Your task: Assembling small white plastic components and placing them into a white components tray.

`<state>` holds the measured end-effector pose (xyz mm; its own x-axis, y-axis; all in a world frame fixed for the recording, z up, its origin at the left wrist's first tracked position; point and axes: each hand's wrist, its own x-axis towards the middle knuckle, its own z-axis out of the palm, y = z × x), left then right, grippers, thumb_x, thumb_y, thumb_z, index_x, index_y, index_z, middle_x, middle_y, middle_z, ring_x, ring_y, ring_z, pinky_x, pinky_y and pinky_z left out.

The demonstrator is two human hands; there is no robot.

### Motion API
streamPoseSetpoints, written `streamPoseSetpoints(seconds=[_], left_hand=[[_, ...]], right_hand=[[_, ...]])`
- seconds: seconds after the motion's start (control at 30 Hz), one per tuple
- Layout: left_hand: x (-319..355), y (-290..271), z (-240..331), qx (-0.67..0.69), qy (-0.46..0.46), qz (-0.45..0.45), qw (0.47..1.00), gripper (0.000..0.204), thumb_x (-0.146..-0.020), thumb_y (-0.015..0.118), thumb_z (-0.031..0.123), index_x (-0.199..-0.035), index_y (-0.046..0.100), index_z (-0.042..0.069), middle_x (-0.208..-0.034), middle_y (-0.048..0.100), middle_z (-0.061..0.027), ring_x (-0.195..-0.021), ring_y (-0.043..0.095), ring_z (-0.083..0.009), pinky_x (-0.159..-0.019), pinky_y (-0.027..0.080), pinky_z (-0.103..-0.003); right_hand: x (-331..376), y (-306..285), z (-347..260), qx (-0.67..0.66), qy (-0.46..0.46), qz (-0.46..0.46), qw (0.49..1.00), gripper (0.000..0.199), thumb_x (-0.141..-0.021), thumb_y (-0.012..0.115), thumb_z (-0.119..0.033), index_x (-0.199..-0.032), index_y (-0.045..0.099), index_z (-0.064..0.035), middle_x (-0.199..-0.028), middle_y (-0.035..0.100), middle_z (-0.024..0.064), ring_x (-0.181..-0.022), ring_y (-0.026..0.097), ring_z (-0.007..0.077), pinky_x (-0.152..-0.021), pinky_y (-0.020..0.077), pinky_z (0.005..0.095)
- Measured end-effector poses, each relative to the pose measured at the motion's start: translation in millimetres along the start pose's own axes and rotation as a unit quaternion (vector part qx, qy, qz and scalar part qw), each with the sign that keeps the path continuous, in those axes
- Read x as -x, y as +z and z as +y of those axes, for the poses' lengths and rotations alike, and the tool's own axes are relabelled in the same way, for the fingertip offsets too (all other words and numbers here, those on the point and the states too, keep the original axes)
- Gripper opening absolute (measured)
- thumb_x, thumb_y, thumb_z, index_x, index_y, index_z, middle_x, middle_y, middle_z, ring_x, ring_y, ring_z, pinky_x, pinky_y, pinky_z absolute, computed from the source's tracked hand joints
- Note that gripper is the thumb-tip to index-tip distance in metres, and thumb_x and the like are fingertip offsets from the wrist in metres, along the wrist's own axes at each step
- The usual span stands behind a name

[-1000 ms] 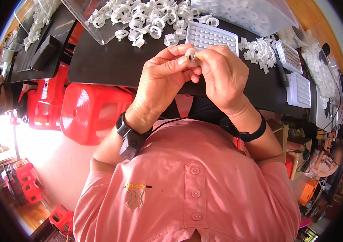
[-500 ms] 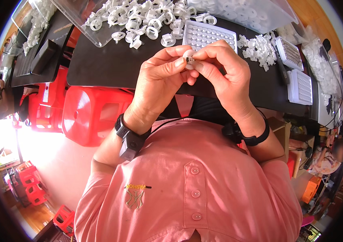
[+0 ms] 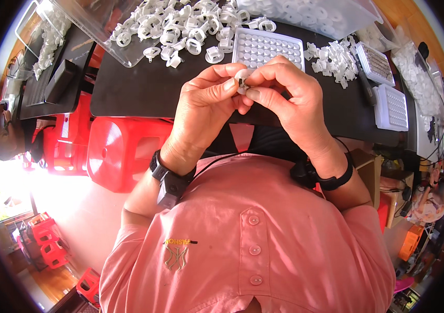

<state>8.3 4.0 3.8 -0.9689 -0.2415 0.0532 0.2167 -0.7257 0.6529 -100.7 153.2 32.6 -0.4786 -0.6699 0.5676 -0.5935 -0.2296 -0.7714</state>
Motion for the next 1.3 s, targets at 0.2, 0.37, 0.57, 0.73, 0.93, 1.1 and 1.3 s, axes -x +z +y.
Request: streamPoseSetpoints(seconds=[0.2, 0.37, 0.57, 0.73, 0.93, 1.1, 1.3], left_hand=[[-0.1, 2.2, 0.2, 0.032, -0.001, 0.003, 0.999, 0.02, -0.094, 0.065, 0.004, -0.112, 0.066, -0.005, -0.106, 0.067, -0.0122, -0.082, 0.065, -0.0207, -0.069, 0.052, -0.034], [1.3, 5.8, 2.6, 0.014, -0.013, 0.003, 1.0, 0.02, -0.094, 0.066, 0.005, -0.112, 0.066, -0.005, -0.107, 0.067, -0.0124, -0.084, 0.065, -0.0201, -0.069, 0.052, -0.033], [0.9, 5.2, 2.6, 0.002, -0.011, 0.001, 1.0, 0.021, -0.093, 0.067, 0.005, -0.111, 0.066, -0.005, -0.107, 0.068, -0.012, -0.087, 0.065, -0.0195, -0.07, 0.052, -0.033], [0.9, 7.9, 1.4, -0.036, 0.0, 0.006, 0.999, 0.022, -0.092, 0.068, 0.006, -0.111, 0.066, -0.005, -0.105, 0.068, -0.0116, -0.087, 0.064, -0.019, -0.07, 0.052, -0.032], [1.3, 7.3, 1.0, -0.022, -0.004, 0.0, 1.0, 0.026, -0.092, 0.069, 0.006, -0.114, 0.065, -0.006, -0.102, 0.069, -0.0131, -0.085, 0.065, -0.0192, -0.071, 0.052, -0.032], [0.1, 3.1, 0.1, -0.014, -0.005, -0.011, 1.0, 0.027, -0.092, 0.069, 0.007, -0.116, 0.064, -0.005, -0.102, 0.068, -0.012, -0.086, 0.065, -0.0194, -0.071, 0.053, -0.032], [1.0, 3.8, 0.7, -0.008, -0.006, -0.005, 1.0, 0.024, -0.092, 0.068, 0.006, -0.114, 0.064, -0.003, -0.107, 0.068, -0.0112, -0.088, 0.064, -0.0195, -0.073, 0.052, -0.032]], right_hand=[[0.1, -1.6, -9.6, -0.085, 0.099, -0.027, 0.991, 0.013, -0.083, 0.071, 0.006, -0.094, 0.066, -0.0001, -0.083, 0.062, 0.0061, -0.07, 0.068, 0.0169, -0.061, 0.0531, 0.0285], [6.6, 7.5, -1.3, 0.177, -0.104, 0.035, 0.978, 0.015, -0.082, 0.072, 0.001, -0.093, 0.064, -0.0032, -0.082, 0.062, 0.0083, -0.067, 0.067, 0.0251, -0.058, 0.0527, 0.0323], [12.2, 5.9, -5.5, 0.041, -0.021, 0.026, 0.999, 0.013, -0.085, 0.071, 0.003, -0.095, 0.064, -0.0007, -0.083, 0.062, 0.0074, -0.071, 0.069, 0.0206, -0.061, 0.0546, 0.0302], [12.4, 3.2, -2.0, 0.021, -0.032, 0.023, 0.999, 0.013, -0.085, 0.071, 0.005, -0.095, 0.063, 0.0, -0.083, 0.062, 0.0066, -0.072, 0.07, 0.0193, -0.062, 0.0551, 0.0292], [16.2, 9.4, -1.2, 0.169, -0.125, 0.08, 0.974, 0.015, -0.082, 0.071, 0.003, -0.093, 0.064, -0.0024, -0.079, 0.061, 0.0067, -0.063, 0.065, 0.0228, -0.055, 0.0512, 0.0321], [16.8, 10.0, 0.3, 0.197, -0.159, 0.082, 0.964, 0.015, -0.081, 0.071, 0.005, -0.093, 0.064, -0.0018, -0.078, 0.06, 0.0066, -0.062, 0.064, 0.0214, -0.054, 0.0508, 0.0312], [17.2, 10.9, -9.3, -0.005, -0.026, 0.066, 0.997, 0.015, -0.082, 0.069, 0.01, -0.092, 0.063, -0.0004, -0.08, 0.062, 0.0081, -0.069, 0.069, 0.0187, -0.059, 0.0551, 0.0271]])
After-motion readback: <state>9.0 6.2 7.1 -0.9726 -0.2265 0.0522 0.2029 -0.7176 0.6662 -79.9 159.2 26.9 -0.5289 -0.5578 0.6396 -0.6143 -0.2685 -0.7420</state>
